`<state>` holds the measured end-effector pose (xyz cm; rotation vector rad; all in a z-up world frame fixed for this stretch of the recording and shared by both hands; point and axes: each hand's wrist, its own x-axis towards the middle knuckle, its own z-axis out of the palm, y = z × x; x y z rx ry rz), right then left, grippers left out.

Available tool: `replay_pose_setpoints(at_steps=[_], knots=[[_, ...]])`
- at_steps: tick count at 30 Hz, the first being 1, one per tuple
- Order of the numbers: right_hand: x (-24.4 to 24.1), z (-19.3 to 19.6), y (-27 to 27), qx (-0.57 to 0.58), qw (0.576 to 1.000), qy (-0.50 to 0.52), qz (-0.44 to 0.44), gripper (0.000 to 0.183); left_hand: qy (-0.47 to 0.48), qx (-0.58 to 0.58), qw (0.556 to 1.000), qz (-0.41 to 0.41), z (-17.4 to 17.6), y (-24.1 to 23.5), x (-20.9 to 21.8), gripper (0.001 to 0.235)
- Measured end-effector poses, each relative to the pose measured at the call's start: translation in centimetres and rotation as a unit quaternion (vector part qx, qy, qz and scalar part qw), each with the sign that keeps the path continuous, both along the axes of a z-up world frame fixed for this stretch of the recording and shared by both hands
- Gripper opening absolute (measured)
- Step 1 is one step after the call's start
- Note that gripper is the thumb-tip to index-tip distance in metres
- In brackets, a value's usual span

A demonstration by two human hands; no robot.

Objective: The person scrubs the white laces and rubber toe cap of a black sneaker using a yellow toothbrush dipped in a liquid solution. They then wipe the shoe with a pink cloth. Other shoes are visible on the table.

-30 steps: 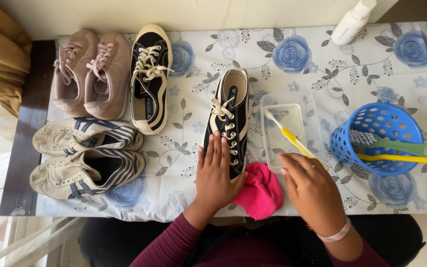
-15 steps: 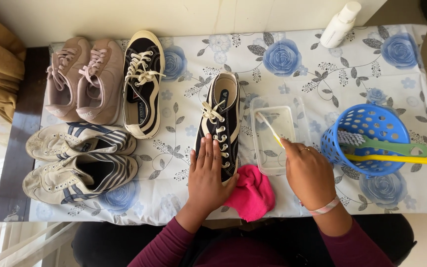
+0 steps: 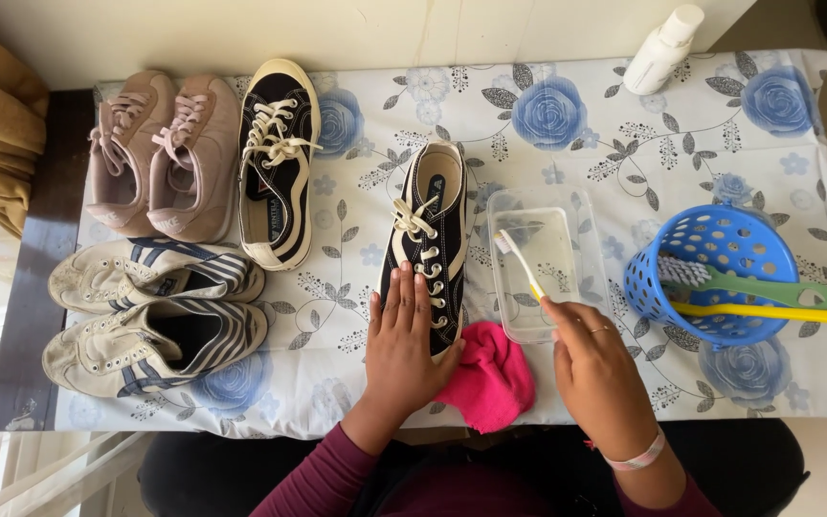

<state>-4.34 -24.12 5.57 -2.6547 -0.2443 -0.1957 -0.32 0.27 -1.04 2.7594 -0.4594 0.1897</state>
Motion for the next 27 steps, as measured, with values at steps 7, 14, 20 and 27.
replay_pose_setpoints(at_steps=[7, 14, 20, 27], knots=[[-0.3, 0.3, 0.3, 0.022, 0.999, 0.042, 0.0, 0.06, -0.001, 0.001, 1.0, -0.001, -0.1, 0.0, 0.0, 0.1], [-0.6, -0.8, -0.1, 0.035, 0.999, 0.038, 0.011, 0.074, -0.002, -0.006, 1.0, 0.0, -0.1, 0.0, 0.0, 0.099], [-0.5, -0.8, 0.2, 0.039, 0.997, 0.063, 0.017, 0.084, 0.006, -0.007, 1.0, 0.001, 0.0, 0.0, 0.1, 0.098], [-1.0, -0.9, 0.3, 0.073, 0.996, 0.054, 0.015, 0.091, 0.008, -0.013, 1.0, -0.001, 0.1, -0.1, 0.0, 0.098]])
